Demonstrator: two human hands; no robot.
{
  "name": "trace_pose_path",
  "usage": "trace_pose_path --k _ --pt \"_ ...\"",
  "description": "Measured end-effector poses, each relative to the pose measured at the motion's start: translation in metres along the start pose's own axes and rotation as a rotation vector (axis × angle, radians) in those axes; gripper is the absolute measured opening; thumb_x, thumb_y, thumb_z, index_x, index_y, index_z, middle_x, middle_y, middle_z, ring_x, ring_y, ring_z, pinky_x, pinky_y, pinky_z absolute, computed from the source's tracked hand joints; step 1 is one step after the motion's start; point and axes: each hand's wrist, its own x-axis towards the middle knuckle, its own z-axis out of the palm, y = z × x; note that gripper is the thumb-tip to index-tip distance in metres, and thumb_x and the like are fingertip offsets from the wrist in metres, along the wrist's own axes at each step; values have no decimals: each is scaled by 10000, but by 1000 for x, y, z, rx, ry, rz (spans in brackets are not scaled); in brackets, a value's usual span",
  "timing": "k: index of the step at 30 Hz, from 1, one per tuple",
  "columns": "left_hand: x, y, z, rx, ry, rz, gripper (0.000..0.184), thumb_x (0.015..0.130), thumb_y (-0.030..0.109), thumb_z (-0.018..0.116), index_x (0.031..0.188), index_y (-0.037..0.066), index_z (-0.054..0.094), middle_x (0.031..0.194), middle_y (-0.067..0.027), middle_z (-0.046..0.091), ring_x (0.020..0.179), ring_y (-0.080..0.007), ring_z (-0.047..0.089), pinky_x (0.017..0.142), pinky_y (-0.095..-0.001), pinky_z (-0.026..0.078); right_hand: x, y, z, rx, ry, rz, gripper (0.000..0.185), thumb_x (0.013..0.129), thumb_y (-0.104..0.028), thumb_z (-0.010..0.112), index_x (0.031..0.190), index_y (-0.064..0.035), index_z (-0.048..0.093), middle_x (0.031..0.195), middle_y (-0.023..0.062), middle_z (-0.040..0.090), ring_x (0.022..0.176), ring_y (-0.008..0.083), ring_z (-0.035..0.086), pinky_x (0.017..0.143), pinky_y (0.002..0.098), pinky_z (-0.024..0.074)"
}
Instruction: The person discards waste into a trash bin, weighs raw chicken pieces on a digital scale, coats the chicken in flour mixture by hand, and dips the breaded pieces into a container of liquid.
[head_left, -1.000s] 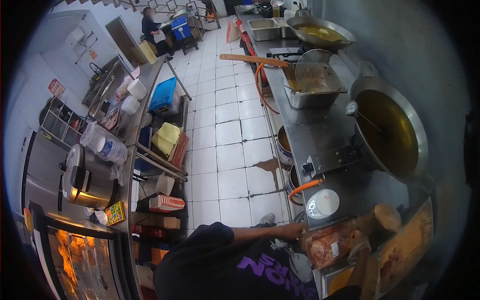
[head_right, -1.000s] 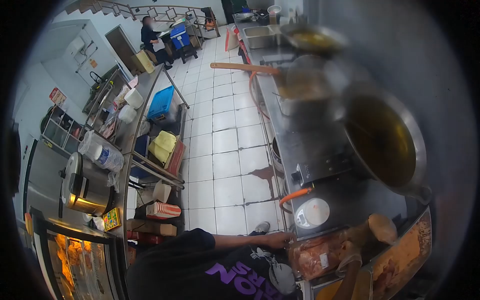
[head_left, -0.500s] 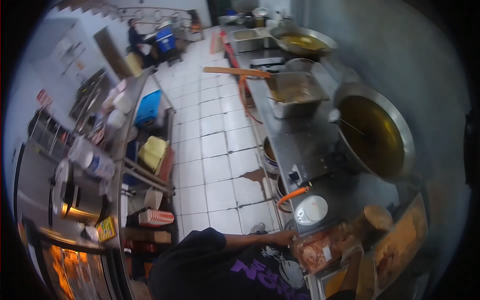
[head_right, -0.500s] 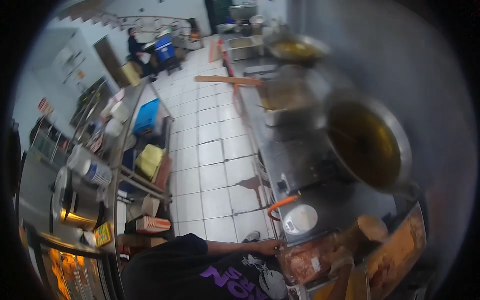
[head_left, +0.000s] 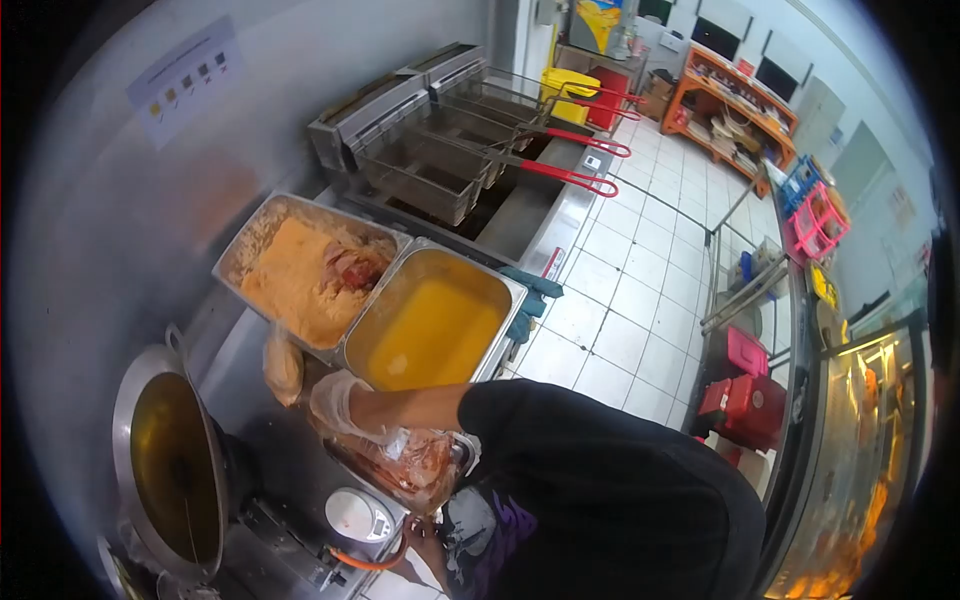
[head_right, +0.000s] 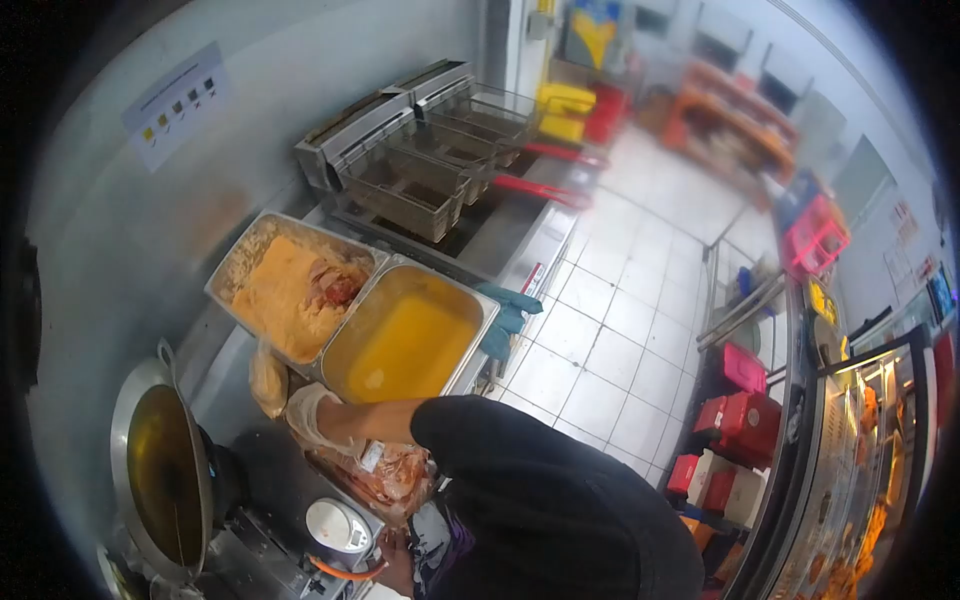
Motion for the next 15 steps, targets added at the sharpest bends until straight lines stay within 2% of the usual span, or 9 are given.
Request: trace_pose_path --k 1,3,4,5,7,11,15 --pt "8 -5 -1 1 -14 7 341 839 50 589 1132 34 414 793 -65 525 640 -115 468 552 -229 372 -6 2 1 -6 0 43 237 756 -349 615 806 -130 693 910 98 666 862 236 643 759 293 504" --pt "17 -25 -14 -36 -79 48 337 834 50 600 1120 41 423 777 -61 521 641 -113 464 554 -226 358 10 20 33 -29 174 -141 204 755 -324 613 763 -133 682 851 77 661 818 232 640 714 302 505" --pt "17 -22 -15 -38 -116 21 341 826 49 611 1113 38 428 769 -56 526 640 -108 462 558 -224 349 17 27 56 -47 345 -328 179 755 -300 611 720 -135 671 791 56 655 775 229 638 669 311 507" --pt "16 -18 -16 -31 -122 17 341 826 49 611 1113 38 428 769 -56 526 640 -108 462 558 -224 349 27 31 75 -42 347 -319 179 755 -300 611 720 -135 671 791 56 655 775 229 638 669 311 507" --pt "13 -16 -13 -21 -112 24 339 821 48 618 1106 37 435 760 -49 531 637 -104 461 558 -222 349 37 33 96 -33 527 -695 210 759 -267 586 613 -117 602 656 42 574 634 232 572 577 346 467" --pt "14 -16 -15 36 -97 82 338 826 48 611 1117 41 439 750 -47 536 631 -98 464 552 -216 354 36 21 104 123 474 -634 193 758 -264 590 640 -112 601 663 40 576 635 223 573 578 339 466" --pt "9 -12 -13 11 -118 50 349 828 55 603 1136 46 439 759 -60 554 618 -104 489 525 -225 383 29 10 113 300 417 -573 175 758 -261 595 676 -106 600 672 38 579 636 211 575 579 330 465"
